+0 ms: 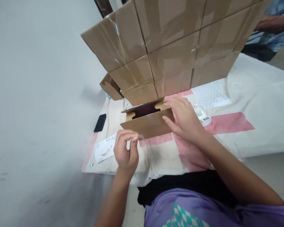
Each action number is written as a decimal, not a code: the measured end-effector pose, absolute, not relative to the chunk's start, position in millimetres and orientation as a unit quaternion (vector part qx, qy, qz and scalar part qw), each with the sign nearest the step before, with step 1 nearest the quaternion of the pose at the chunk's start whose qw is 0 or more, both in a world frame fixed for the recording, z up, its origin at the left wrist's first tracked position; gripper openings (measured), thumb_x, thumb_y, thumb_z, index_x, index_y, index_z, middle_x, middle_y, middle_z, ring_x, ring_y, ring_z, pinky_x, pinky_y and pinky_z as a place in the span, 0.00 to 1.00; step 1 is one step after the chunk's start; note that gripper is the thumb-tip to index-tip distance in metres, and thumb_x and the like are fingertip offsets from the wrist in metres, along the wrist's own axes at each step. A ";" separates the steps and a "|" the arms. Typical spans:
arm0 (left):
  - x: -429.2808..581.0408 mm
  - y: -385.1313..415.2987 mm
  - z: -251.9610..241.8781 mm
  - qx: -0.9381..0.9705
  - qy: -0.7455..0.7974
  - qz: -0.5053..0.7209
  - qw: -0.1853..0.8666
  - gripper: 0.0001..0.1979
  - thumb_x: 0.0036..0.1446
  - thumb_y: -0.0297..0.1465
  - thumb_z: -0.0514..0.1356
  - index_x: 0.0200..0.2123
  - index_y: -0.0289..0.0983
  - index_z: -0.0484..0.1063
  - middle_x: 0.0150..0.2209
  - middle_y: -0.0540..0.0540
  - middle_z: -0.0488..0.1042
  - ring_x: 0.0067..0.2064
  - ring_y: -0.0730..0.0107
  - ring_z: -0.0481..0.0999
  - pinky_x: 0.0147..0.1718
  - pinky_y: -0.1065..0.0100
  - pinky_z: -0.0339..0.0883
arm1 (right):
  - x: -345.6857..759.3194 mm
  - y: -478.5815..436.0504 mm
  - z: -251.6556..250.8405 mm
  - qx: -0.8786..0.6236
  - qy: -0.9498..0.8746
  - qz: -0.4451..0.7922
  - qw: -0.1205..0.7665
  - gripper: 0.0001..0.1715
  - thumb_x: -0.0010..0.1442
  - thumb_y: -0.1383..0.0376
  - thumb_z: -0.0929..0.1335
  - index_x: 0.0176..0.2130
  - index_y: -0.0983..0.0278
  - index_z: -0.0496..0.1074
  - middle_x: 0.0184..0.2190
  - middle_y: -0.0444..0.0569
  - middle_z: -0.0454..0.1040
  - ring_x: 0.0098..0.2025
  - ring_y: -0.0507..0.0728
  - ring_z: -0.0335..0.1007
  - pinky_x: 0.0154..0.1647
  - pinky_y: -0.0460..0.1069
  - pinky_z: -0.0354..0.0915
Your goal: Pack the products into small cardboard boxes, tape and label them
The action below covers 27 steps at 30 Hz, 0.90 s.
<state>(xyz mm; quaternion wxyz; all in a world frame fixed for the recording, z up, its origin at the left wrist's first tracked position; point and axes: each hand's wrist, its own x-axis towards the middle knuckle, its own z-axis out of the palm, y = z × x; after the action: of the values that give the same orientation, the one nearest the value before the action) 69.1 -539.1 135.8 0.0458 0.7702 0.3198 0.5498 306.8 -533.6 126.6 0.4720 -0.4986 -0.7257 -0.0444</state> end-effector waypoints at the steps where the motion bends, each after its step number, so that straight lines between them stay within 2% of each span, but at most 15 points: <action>1: 68.2 -526.6 141.6 0.786 0.321 0.524 0.066 0.06 0.68 0.28 0.58 0.35 0.40 0.72 0.34 0.47 0.74 0.39 0.66 0.75 0.40 0.64 0.69 | 307.5 -523.3 136.1 -0.502 -0.748 -0.051 0.431 0.23 0.66 0.66 0.66 0.59 0.63 0.68 0.63 0.60 0.71 0.66 0.71 0.63 0.65 0.69 0.59; 3: 67.0 -502.3 153.5 0.810 0.329 0.473 0.108 0.08 0.69 0.30 0.57 0.34 0.39 0.71 0.35 0.47 0.74 0.40 0.67 0.74 0.41 0.64 0.68 | 305.9 -504.4 146.4 -0.507 -0.783 -0.051 0.358 0.26 0.68 0.68 0.63 0.64 0.65 0.65 0.68 0.59 0.66 0.70 0.72 0.56 0.69 0.72 0.52; 5: 65.9 -481.7 164.6 0.821 0.349 0.427 0.146 0.10 0.69 0.32 0.57 0.32 0.39 0.70 0.36 0.47 0.74 0.40 0.67 0.74 0.41 0.64 0.66 | 302.9 -490.3 144.3 -0.506 -0.802 -0.035 0.314 0.26 0.69 0.70 0.60 0.65 0.66 0.66 0.66 0.58 0.68 0.68 0.71 0.60 0.68 0.70 0.55; 8: 64.4 -459.7 178.1 0.829 0.405 0.317 0.220 0.12 0.68 0.35 0.56 0.32 0.39 0.69 0.35 0.48 0.74 0.38 0.66 0.73 0.39 0.64 0.64 | 301.5 -480.8 128.4 -0.505 -0.806 0.011 0.307 0.24 0.69 0.72 0.59 0.59 0.66 0.73 0.60 0.57 0.75 0.63 0.66 0.67 0.64 0.64 0.63; 10: 64.5 -449.5 185.4 0.825 0.431 0.232 0.283 0.12 0.68 0.37 0.56 0.32 0.39 0.70 0.34 0.48 0.74 0.37 0.66 0.72 0.38 0.64 0.63 | 303.3 -480.9 118.6 -0.505 -0.803 0.036 0.316 0.24 0.70 0.71 0.58 0.57 0.65 0.75 0.59 0.56 0.76 0.65 0.65 0.66 0.65 0.63 0.63; 12: 66.9 -440.7 191.5 0.814 0.439 0.180 0.334 0.13 0.67 0.39 0.55 0.32 0.39 0.70 0.33 0.48 0.73 0.37 0.66 0.71 0.39 0.64 0.63 | 305.7 -483.3 113.1 -0.508 -0.801 0.054 0.313 0.25 0.72 0.68 0.57 0.59 0.65 0.73 0.64 0.55 0.72 0.69 0.66 0.61 0.68 0.65 0.61; 14: 71.8 -432.1 196.4 0.801 0.441 0.154 0.374 0.13 0.65 0.40 0.56 0.32 0.38 0.70 0.32 0.49 0.72 0.36 0.67 0.70 0.38 0.65 0.63 | 307.4 -485.8 111.6 -0.516 -0.799 0.068 0.301 0.26 0.73 0.63 0.57 0.63 0.65 0.71 0.68 0.55 0.67 0.72 0.68 0.56 0.69 0.68 0.58; 17: 82.4 -420.3 199.7 0.775 0.443 0.117 0.435 0.15 0.60 0.43 0.62 0.31 0.37 0.70 0.28 0.51 0.68 0.31 0.72 0.67 0.32 0.68 0.59 | 307.8 -487.9 112.5 -0.523 -0.799 0.074 0.288 0.27 0.73 0.61 0.58 0.65 0.64 0.69 0.70 0.54 0.63 0.74 0.69 0.52 0.71 0.68 0.56; 21: 96.5 -410.1 195.0 0.732 0.453 0.082 0.502 0.20 0.48 0.46 0.71 0.30 0.36 0.70 0.26 0.53 0.67 0.27 0.77 0.62 0.26 0.71 0.50 | 306.8 -488.4 113.5 -0.525 -0.794 0.080 0.295 0.26 0.73 0.60 0.57 0.63 0.63 0.71 0.69 0.52 0.65 0.74 0.67 0.52 0.71 0.67 0.56; 27: 111.2 -405.2 183.2 0.727 0.451 0.102 0.508 0.22 0.41 0.43 0.74 0.31 0.36 0.72 0.27 0.52 0.70 0.28 0.76 0.65 0.27 0.71 0.52 | 306.7 -486.9 111.7 -0.512 -0.787 0.086 0.332 0.24 0.72 0.61 0.60 0.61 0.63 0.72 0.67 0.55 0.68 0.72 0.66 0.56 0.71 0.65 0.58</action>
<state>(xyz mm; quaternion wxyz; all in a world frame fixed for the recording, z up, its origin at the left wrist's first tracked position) 111.2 -405.2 183.2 0.5080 0.7270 0.4506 0.1021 306.7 -486.9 111.7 0.3318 -0.5124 -0.7874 0.0860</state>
